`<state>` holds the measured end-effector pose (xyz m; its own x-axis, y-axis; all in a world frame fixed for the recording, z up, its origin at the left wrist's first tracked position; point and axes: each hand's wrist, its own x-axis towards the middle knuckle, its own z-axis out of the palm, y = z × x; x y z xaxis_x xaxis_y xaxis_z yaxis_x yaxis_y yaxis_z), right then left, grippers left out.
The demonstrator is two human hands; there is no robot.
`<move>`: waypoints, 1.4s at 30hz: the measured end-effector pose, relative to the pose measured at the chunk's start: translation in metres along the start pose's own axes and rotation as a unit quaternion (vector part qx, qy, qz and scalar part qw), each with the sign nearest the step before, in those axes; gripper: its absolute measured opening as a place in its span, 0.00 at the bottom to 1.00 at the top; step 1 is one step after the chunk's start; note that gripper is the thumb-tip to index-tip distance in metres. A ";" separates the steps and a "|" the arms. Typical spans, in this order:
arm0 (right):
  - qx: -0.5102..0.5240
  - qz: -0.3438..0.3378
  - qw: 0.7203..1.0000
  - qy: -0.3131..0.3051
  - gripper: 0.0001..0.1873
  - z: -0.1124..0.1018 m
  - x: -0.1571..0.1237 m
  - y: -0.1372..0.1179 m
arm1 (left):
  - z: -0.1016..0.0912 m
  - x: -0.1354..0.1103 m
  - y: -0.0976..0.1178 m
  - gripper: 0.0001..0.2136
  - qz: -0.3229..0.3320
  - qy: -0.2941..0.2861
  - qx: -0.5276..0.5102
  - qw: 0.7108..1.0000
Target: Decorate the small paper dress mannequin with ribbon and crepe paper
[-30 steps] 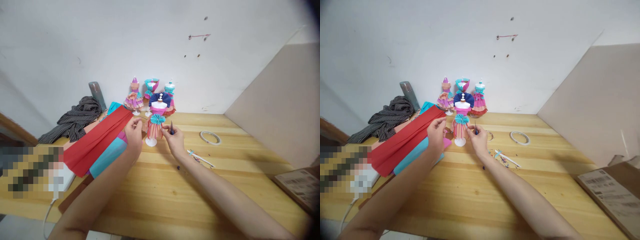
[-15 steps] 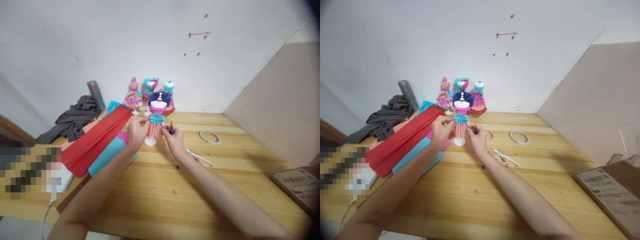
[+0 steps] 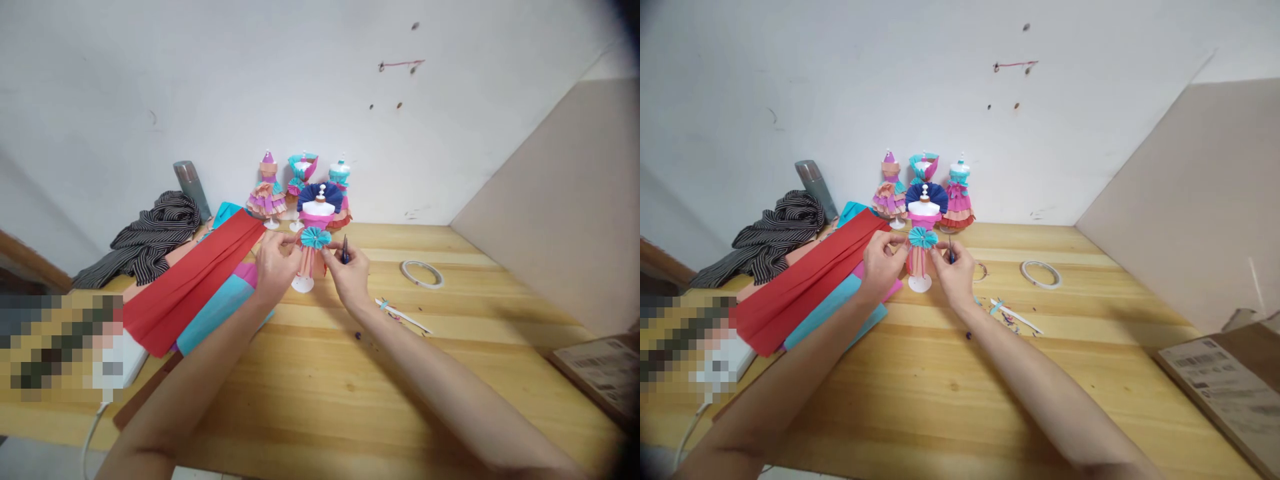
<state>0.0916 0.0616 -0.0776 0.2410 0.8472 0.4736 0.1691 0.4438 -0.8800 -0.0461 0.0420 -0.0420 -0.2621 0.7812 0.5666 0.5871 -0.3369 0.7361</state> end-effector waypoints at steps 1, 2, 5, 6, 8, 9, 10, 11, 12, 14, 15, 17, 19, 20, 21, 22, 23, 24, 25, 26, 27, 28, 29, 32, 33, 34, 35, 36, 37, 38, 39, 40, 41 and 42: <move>-0.001 0.001 1.000 -0.002 0.11 0.001 0.001 0.000 | 0.001 -0.001 0.000 0.03 0.003 0.002 0.004 1.000; -0.003 0.001 1.000 -0.004 0.10 0.001 0.002 0.000 | 0.002 -0.001 0.000 0.04 0.004 0.004 0.008 1.000; -0.013 -0.001 1.000 -0.007 0.08 0.002 0.004 0.001 | 0.005 0.001 -0.001 0.02 0.000 0.008 0.016 1.000; -0.016 -0.003 1.000 -0.008 0.08 0.002 0.005 0.001 | 0.006 0.002 -0.002 0.02 -0.001 0.008 0.019 1.000; -0.023 -0.003 1.000 -0.010 0.08 0.001 0.005 0.000 | 0.007 0.004 -0.005 0.03 -0.002 0.009 0.024 1.000; -0.026 -0.001 1.000 -0.013 0.09 0.000 0.005 -0.001 | 0.007 0.004 -0.006 0.04 -0.001 0.010 0.026 1.000; -0.027 0.000 1.000 -0.016 0.09 0.000 0.004 -0.001 | 0.007 0.005 -0.006 0.04 0.001 0.011 0.025 1.000; -0.028 0.002 0.999 -0.018 0.09 -0.001 0.004 -0.002 | 0.007 0.005 -0.007 0.04 0.004 0.010 0.025 1.000; -0.030 0.003 0.999 -0.019 0.10 -0.001 0.004 -0.003 | 0.006 0.005 -0.007 0.03 0.007 0.008 0.026 1.000; -0.032 0.004 0.999 -0.021 0.10 -0.001 0.004 -0.004 | 0.006 0.004 -0.007 0.03 0.018 0.001 0.031 0.999; -0.033 0.003 0.999 -0.021 0.10 -0.001 0.004 -0.004 | 0.006 0.004 -0.007 0.03 0.025 -0.002 0.035 0.999; -0.030 0.003 0.999 -0.022 0.10 0.000 0.004 -0.002 | 0.005 0.004 -0.006 0.03 0.037 -0.005 0.041 0.998; -0.026 0.005 0.999 -0.022 0.10 0.000 0.004 0.001 | 0.005 0.005 -0.005 0.03 0.045 -0.003 0.043 0.998; -0.025 0.005 0.999 -0.022 0.10 -0.001 0.005 0.002 | 0.005 0.006 -0.005 0.03 0.047 -0.001 0.044 0.998; -0.024 0.005 0.999 -0.023 0.10 -0.001 0.005 0.004 | 0.006 0.006 -0.005 0.03 0.048 -0.001 0.046 0.998; -0.025 0.004 0.999 -0.023 0.10 -0.001 0.005 0.005 | 0.006 0.006 -0.005 0.03 0.048 -0.003 0.049 0.998; -0.025 0.003 0.999 -0.023 0.10 -0.001 0.005 0.006 | 0.006 0.006 -0.005 0.04 0.048 -0.007 0.052 0.997; -0.026 0.001 0.999 -0.023 0.10 -0.002 0.005 0.007 | 0.006 0.006 -0.005 0.04 0.048 -0.012 0.056 0.997; -0.026 0.000 0.999 -0.023 0.10 -0.002 0.005 0.008 | 0.006 0.005 -0.005 0.04 0.047 -0.018 0.059 0.997; -0.025 -0.001 0.999 -0.023 0.10 -0.002 0.005 0.008 | 0.007 0.004 -0.006 0.04 0.046 -0.024 0.063 0.997; -0.026 -0.001 0.999 -0.024 0.10 -0.001 0.005 0.008 | 0.007 0.003 -0.006 0.04 0.046 -0.030 0.066 0.996; -0.026 -0.002 0.999 -0.025 0.09 -0.001 0.005 0.007 | 0.007 0.002 -0.007 0.04 0.045 -0.035 0.068 0.996; -0.028 -0.002 0.999 -0.026 0.09 -0.001 0.004 0.007 | 0.007 0.001 -0.008 0.04 0.045 -0.039 0.068 0.996; -0.030 0.001 0.999 -0.026 0.09 0.000 0.004 0.005 | 0.006 -0.003 -0.012 0.04 0.041 -0.047 0.056 0.996; -0.030 0.002 0.999 -0.025 0.09 0.000 0.004 0.005 | 0.006 -0.004 -0.015 0.04 0.038 -0.050 0.046 0.997; -0.028 0.005 0.999 -0.025 0.09 0.000 0.004 0.006 | 0.006 -0.005 -0.019 0.04 0.031 -0.051 0.031 0.998; -0.025 0.007 0.999 -0.026 0.09 0.000 0.004 0.006 | 0.006 -0.006 -0.023 0.04 0.015 -0.054 0.006 0.998; -0.022 0.009 0.999 -0.025 0.09 0.000 0.004 0.007 | 0.007 -0.008 -0.028 0.03 -0.020 -0.059 -0.035 0.997; -0.018 0.010 0.999 -0.026 0.10 0.000 0.003 0.008 | 0.008 -0.010 -0.034 0.03 -0.071 -0.065 -0.085 0.992; -0.015 0.011 1.000 -0.026 0.10 -0.001 0.003 0.010 | 0.009 -0.012 -0.040 0.03 -0.131 -0.071 -0.136 0.979; -0.011 0.011 1.000 -0.027 0.10 -0.001 0.002 0.011 | 0.010 -0.015 -0.045 0.04 -0.189 -0.076 -0.181 0.962; -0.008 0.011 1.000 -0.028 0.10 -0.002 0.002 0.012 | 0.010 -0.018 -0.049 0.04 -0.241 -0.081 -0.215 0.943; -0.006 0.012 0.999 -0.029 0.10 -0.003 0.001 0.014 | 0.011 -0.020 -0.053 0.04 -0.281 -0.087 -0.238 0.926; -0.005 0.012 1.000 -0.029 0.10 -0.003 0.000 0.015 | 0.011 -0.023 -0.055 0.04 -0.308 -0.094 -0.254 0.912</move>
<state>0.0973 0.0674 -0.0904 0.1897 0.8731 0.4492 0.1735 0.4204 -0.8906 -0.0641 0.0487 -0.0993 -0.2594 0.9644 -0.0515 -0.0703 0.0343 0.9969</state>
